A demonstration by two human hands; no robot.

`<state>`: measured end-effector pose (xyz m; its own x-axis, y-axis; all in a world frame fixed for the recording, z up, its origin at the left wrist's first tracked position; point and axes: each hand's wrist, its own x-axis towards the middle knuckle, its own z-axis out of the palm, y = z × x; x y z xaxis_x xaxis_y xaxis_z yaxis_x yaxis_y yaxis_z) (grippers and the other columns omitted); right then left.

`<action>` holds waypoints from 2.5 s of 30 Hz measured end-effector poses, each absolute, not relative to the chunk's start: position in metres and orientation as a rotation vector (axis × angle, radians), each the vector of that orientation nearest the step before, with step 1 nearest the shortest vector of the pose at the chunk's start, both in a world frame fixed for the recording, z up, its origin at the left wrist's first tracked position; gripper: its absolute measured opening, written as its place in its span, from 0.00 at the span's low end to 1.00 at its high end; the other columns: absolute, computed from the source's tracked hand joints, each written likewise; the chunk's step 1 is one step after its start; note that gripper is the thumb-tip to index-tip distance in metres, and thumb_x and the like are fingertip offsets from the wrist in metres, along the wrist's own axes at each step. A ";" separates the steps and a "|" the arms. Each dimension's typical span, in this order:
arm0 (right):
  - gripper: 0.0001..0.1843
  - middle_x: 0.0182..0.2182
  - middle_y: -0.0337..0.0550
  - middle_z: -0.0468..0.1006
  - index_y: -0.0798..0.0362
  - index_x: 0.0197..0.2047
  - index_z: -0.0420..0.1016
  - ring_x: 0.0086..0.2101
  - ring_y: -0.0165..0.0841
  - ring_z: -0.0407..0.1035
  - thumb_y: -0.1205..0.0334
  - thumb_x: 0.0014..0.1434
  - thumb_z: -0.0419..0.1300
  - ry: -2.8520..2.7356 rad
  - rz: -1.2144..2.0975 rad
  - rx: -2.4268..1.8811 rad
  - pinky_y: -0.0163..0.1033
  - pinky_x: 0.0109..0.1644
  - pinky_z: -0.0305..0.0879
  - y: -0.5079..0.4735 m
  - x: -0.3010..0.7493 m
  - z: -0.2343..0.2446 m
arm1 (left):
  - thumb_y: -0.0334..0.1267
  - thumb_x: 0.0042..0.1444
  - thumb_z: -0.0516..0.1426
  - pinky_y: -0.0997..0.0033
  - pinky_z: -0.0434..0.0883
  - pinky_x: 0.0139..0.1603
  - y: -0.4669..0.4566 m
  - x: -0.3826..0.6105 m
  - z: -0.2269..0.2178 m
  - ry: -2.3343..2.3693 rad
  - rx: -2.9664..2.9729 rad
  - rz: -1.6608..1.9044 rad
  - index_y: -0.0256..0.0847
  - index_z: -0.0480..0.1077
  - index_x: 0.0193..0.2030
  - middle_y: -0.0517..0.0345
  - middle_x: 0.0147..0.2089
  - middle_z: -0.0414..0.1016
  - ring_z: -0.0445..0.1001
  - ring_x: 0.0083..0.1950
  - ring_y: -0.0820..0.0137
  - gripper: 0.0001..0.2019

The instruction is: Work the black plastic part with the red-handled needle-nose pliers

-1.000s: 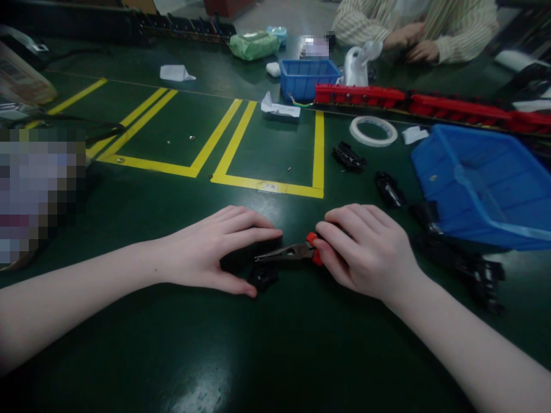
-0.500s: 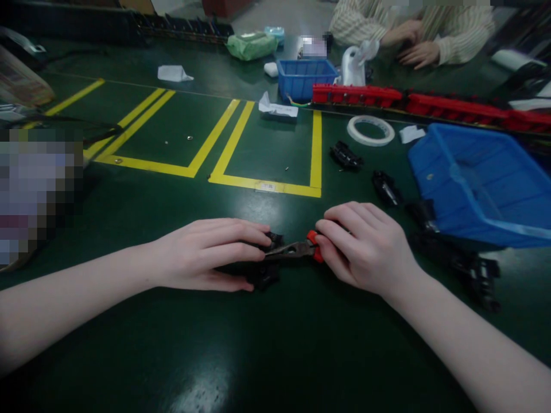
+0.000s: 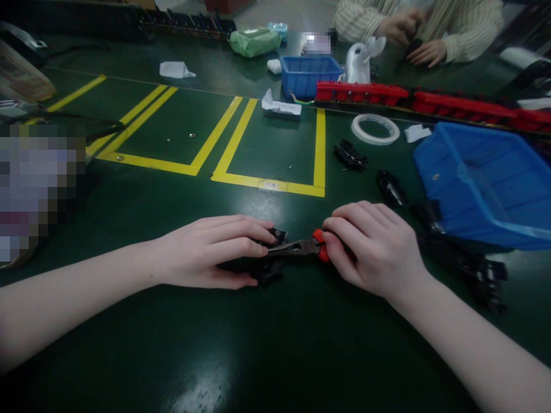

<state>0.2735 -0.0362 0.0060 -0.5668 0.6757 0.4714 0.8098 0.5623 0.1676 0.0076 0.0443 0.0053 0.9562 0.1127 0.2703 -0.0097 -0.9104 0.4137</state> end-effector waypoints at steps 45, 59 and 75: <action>0.06 0.33 0.53 0.75 0.59 0.39 0.69 0.32 0.38 0.69 0.71 0.55 0.58 -2.494 -0.667 -1.055 0.43 0.32 0.68 -0.031 0.275 0.005 | 0.56 0.54 0.60 0.61 0.66 0.48 0.047 0.015 0.001 0.303 2.747 0.360 0.31 0.63 0.60 0.43 0.53 0.69 0.68 0.49 0.58 0.35; 0.06 0.33 0.51 0.74 0.58 0.39 0.69 0.32 0.37 0.69 0.71 0.56 0.58 -2.496 -0.646 -1.038 0.42 0.32 0.69 -0.030 0.277 0.007 | 0.57 0.53 0.60 0.61 0.66 0.48 0.047 0.015 -0.001 0.301 2.734 0.391 0.30 0.64 0.60 0.44 0.52 0.69 0.68 0.49 0.59 0.36; 0.11 0.35 0.55 0.75 0.57 0.44 0.69 0.35 0.44 0.70 0.70 0.55 0.59 -2.446 -0.607 -1.100 0.48 0.34 0.68 -0.034 0.281 0.003 | 0.56 0.52 0.60 0.61 0.65 0.51 0.046 0.016 0.002 0.344 2.724 0.324 0.31 0.63 0.61 0.44 0.54 0.68 0.67 0.52 0.58 0.36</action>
